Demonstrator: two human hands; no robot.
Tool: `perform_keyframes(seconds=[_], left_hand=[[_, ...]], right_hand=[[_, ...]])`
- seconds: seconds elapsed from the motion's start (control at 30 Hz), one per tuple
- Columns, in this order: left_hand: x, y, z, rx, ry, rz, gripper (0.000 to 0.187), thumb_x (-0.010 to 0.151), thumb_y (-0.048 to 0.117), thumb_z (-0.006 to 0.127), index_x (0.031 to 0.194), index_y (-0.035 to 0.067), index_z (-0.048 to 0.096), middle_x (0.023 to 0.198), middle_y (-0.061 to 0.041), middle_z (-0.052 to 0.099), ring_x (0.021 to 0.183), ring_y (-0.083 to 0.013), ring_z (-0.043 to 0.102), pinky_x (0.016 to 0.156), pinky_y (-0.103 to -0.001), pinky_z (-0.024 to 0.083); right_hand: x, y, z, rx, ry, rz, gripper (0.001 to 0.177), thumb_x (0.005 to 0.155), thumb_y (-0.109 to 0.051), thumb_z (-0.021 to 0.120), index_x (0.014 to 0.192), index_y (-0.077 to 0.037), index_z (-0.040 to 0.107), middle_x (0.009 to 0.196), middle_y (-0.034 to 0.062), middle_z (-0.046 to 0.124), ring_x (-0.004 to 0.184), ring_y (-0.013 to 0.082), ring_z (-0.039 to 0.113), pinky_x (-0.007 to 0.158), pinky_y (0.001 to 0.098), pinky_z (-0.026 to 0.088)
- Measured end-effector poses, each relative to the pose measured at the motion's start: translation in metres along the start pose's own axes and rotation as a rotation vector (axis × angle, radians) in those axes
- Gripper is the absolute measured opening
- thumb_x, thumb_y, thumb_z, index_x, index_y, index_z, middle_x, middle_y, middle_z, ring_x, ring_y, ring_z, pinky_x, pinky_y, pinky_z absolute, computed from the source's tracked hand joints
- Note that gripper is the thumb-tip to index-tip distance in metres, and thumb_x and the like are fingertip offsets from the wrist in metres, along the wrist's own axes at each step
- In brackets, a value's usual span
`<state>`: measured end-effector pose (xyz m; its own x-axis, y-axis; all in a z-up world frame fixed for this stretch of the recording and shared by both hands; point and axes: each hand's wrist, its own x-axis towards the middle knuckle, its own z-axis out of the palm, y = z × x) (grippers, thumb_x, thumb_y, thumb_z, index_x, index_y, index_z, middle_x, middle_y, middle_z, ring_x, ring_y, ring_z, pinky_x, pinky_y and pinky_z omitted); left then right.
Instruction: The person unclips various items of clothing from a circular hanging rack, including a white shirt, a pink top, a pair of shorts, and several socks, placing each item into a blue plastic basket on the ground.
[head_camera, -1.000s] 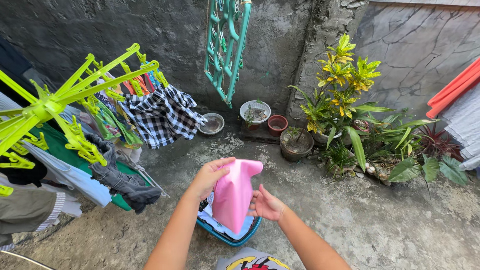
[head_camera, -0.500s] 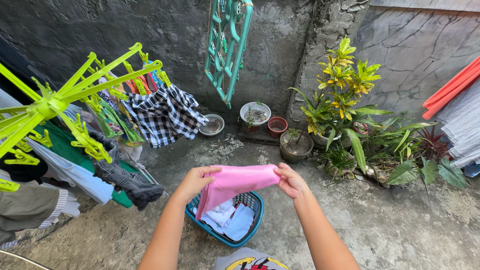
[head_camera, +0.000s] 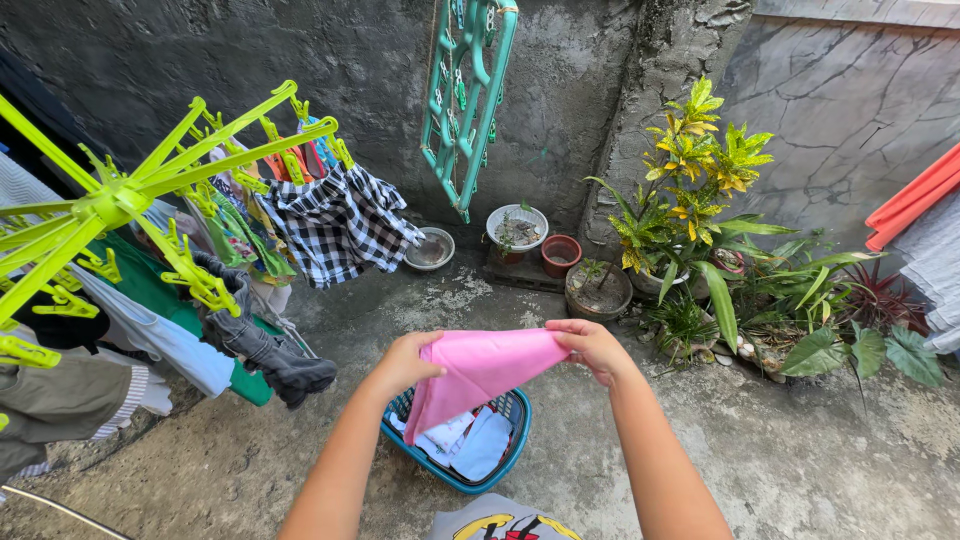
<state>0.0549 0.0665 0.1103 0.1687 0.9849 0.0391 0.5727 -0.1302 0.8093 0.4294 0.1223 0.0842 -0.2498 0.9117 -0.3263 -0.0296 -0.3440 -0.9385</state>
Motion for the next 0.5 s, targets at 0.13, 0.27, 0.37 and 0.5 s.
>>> perform_keyframes(seconds=[0.13, 0.27, 0.37, 0.5], left_hand=[[0.0, 0.014, 0.007, 0.243, 0.107, -0.041, 0.061, 0.067, 0.014, 0.086, 0.126, 0.012, 0.07, 0.115, -0.018, 0.07, 0.107, -0.0333, 0.067, 0.093, -0.042, 0.052], [0.005, 0.034, 0.003, 0.355, 0.066, -0.146, 0.035, 0.071, 0.026, 0.084, 0.104, 0.013, 0.081, 0.097, -0.014, 0.076, 0.095, -0.0318, 0.073, 0.088, -0.042, 0.056], [0.012, 0.047, 0.001, 0.455, -0.002, -0.141, 0.03, 0.074, 0.033, 0.084, 0.095, 0.012, 0.082, 0.091, -0.014, 0.076, 0.09, -0.0309, 0.074, 0.086, -0.042, 0.057], [0.022, 0.077, 0.017, 0.562, -0.041, -0.026, 0.028, 0.074, 0.036, 0.081, 0.092, 0.015, 0.082, 0.091, -0.012, 0.075, 0.093, -0.0301, 0.072, 0.086, -0.042, 0.056]], right_hand=[[0.001, -0.006, 0.004, -0.407, -0.064, -0.224, 0.053, 0.072, -0.008, 0.087, 0.122, -0.008, 0.07, 0.112, 0.0054, 0.078, 0.098, 0.0122, 0.073, 0.09, 0.0276, 0.054], [0.004, -0.025, 0.008, -0.696, 0.106, -0.149, 0.034, 0.074, -0.018, 0.083, 0.106, -0.008, 0.083, 0.094, 0.008, 0.081, 0.084, 0.015, 0.073, 0.082, 0.0298, 0.055], [0.015, -0.037, -0.002, -0.896, 0.138, -0.055, 0.027, 0.079, -0.025, 0.082, 0.1, -0.008, 0.083, 0.087, 0.0123, 0.078, 0.078, 0.0223, 0.07, 0.076, 0.0379, 0.055], [0.032, -0.035, -0.011, -1.285, 0.051, -0.514, 0.05, 0.061, -0.032, 0.092, 0.107, -0.014, 0.085, 0.111, 0.0211, 0.073, 0.101, 0.0353, 0.065, 0.088, 0.0424, 0.054]])
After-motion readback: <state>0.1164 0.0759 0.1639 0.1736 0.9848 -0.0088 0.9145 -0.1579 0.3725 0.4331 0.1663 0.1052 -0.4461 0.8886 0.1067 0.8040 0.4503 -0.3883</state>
